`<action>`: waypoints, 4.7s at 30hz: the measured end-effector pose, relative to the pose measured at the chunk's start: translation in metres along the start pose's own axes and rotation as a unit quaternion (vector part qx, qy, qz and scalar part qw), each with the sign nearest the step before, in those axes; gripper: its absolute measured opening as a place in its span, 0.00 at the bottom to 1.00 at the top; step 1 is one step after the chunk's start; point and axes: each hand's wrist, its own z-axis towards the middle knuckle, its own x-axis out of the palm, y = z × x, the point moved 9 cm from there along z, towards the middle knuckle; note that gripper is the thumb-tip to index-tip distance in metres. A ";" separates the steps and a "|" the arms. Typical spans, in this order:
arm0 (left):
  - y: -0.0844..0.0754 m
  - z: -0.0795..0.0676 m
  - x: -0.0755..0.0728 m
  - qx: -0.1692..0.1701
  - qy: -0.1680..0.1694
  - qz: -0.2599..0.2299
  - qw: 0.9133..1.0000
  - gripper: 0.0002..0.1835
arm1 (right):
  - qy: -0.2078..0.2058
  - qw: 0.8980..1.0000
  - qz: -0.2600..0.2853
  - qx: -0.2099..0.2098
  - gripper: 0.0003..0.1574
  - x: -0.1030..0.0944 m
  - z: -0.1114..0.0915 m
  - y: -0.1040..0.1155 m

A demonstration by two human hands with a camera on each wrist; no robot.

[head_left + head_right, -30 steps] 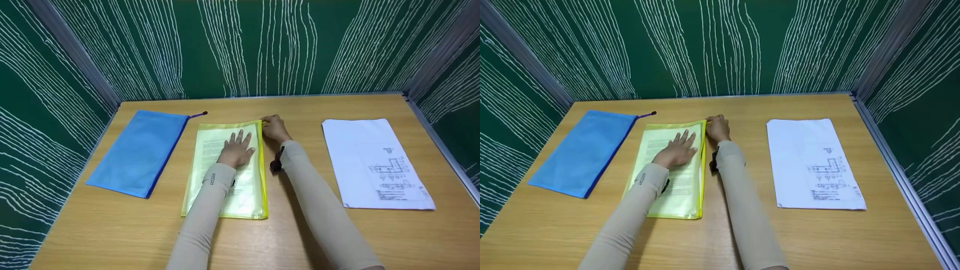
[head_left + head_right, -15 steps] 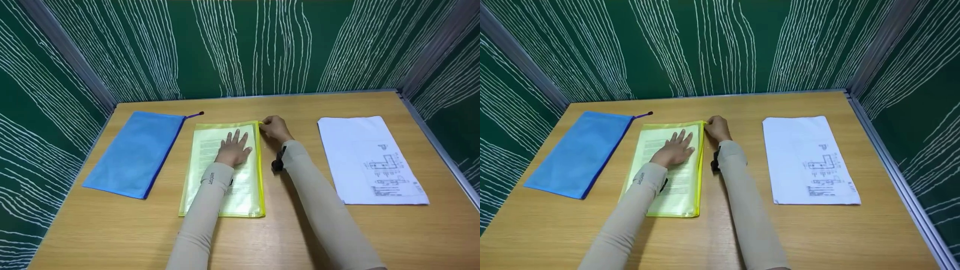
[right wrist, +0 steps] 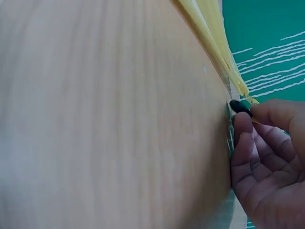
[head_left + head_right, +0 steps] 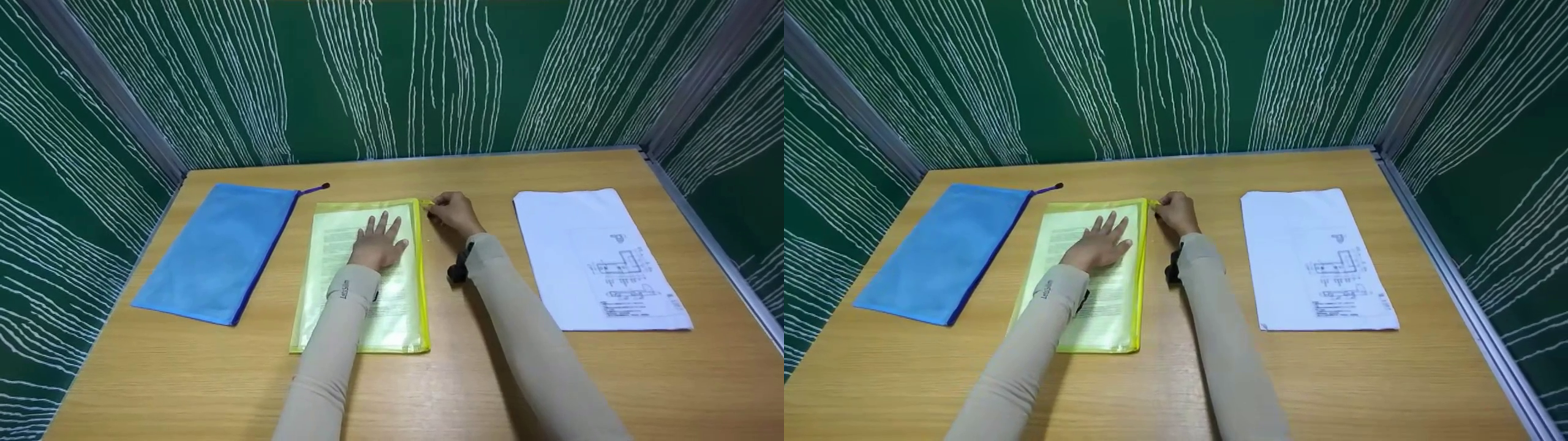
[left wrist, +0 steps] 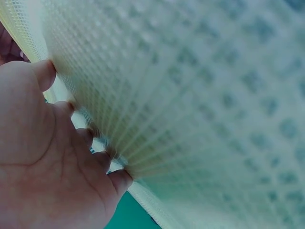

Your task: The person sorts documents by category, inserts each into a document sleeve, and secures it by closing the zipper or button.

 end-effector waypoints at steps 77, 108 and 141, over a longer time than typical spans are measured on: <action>0.007 0.008 -0.002 -0.056 0.008 -0.064 0.996 0.33 | 0.072 0.989 -0.115 -0.057 0.15 -0.011 -0.038 -0.014; 0.017 0.008 -0.008 -0.074 0.000 -0.093 0.993 0.34 | 0.081 0.993 -0.082 -0.016 0.12 -0.008 -0.049 -0.026; 0.017 0.013 -0.011 -0.060 -0.011 -0.097 0.993 0.34 | 0.130 0.982 -0.125 -0.060 0.12 -0.010 -0.073 -0.025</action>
